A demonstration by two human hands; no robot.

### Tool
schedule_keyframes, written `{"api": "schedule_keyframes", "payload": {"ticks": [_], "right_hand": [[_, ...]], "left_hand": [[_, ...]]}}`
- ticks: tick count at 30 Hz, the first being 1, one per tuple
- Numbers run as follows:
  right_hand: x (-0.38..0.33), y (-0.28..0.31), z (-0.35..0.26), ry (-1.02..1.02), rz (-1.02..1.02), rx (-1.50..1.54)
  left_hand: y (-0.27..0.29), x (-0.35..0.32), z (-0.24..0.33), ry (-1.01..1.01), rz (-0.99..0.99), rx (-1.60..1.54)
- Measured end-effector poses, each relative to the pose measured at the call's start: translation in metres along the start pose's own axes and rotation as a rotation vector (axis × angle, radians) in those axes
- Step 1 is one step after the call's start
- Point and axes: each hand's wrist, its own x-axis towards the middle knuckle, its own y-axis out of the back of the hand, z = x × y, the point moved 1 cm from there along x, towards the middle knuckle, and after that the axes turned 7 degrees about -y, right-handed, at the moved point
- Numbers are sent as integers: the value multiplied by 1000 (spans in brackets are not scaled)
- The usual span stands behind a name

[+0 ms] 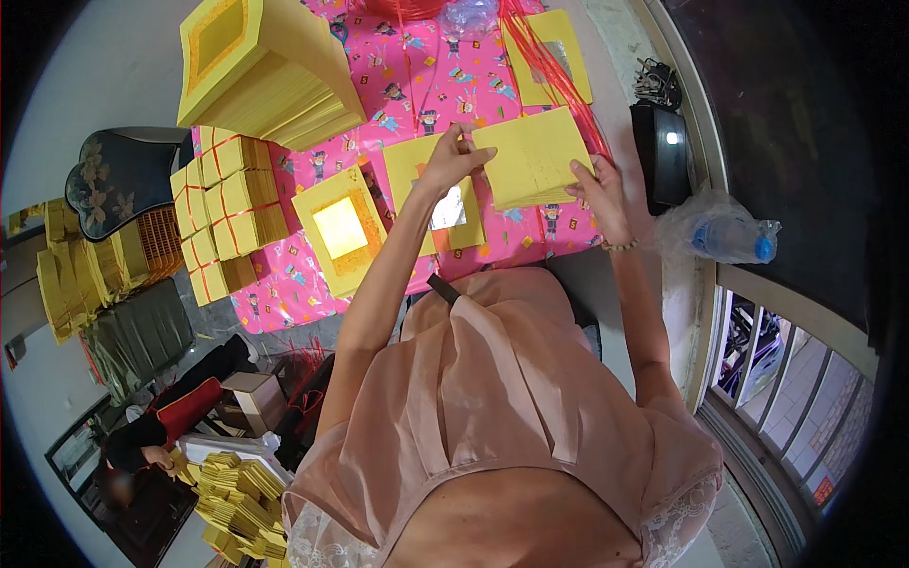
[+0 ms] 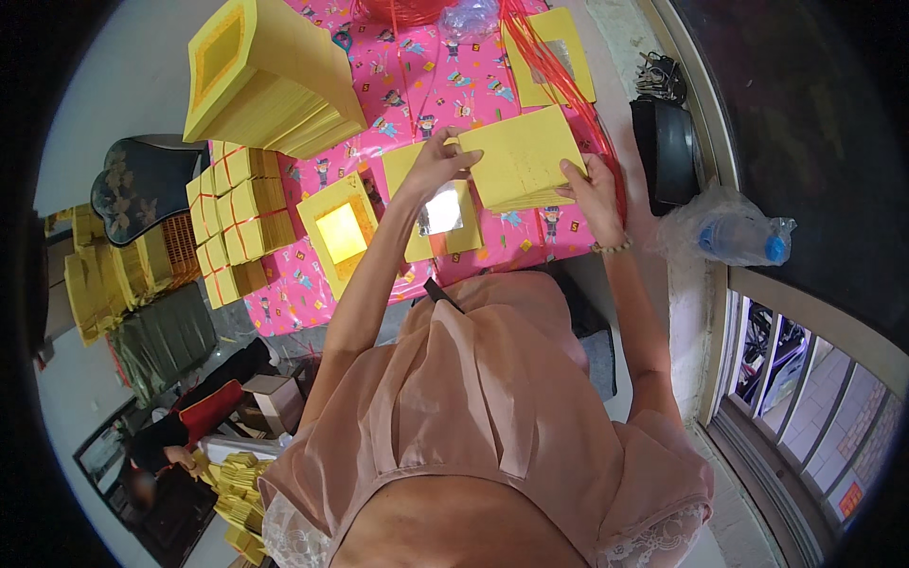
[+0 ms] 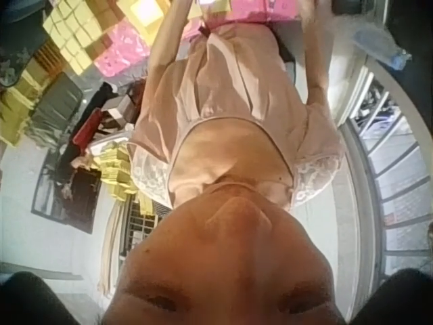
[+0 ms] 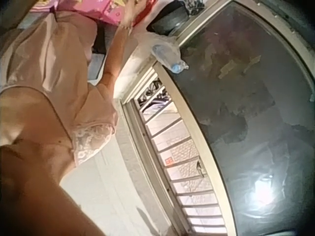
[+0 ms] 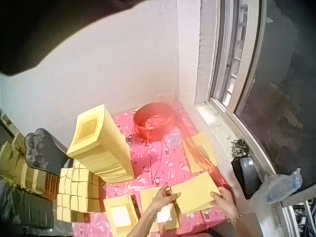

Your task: Folding and stacking yellow ceremonial paper products with silver inserts.

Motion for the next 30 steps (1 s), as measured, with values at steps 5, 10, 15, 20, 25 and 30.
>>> {"api": "schedule_keyframes", "payload": {"ticks": [5,10,15,20,25,30], "right_hand": [[32,20,35,45,140,-346],[46,28,70,42,220,-564],[40,24,69,-55,190,-429],[46,28,78,-72,184,-384],[39,24,69,42,299,-837],[15,4,39,500,484,-1108]], "left_hand": [[-8,35,-43,-19,132,62],[-10,44,-64,15,188,149],[-18,43,-66,-6,218,258],[-23,39,-62,-46,227,368],[-28,35,-64,-167,251,550],[-29,24,-70,-209,421,564]]}}
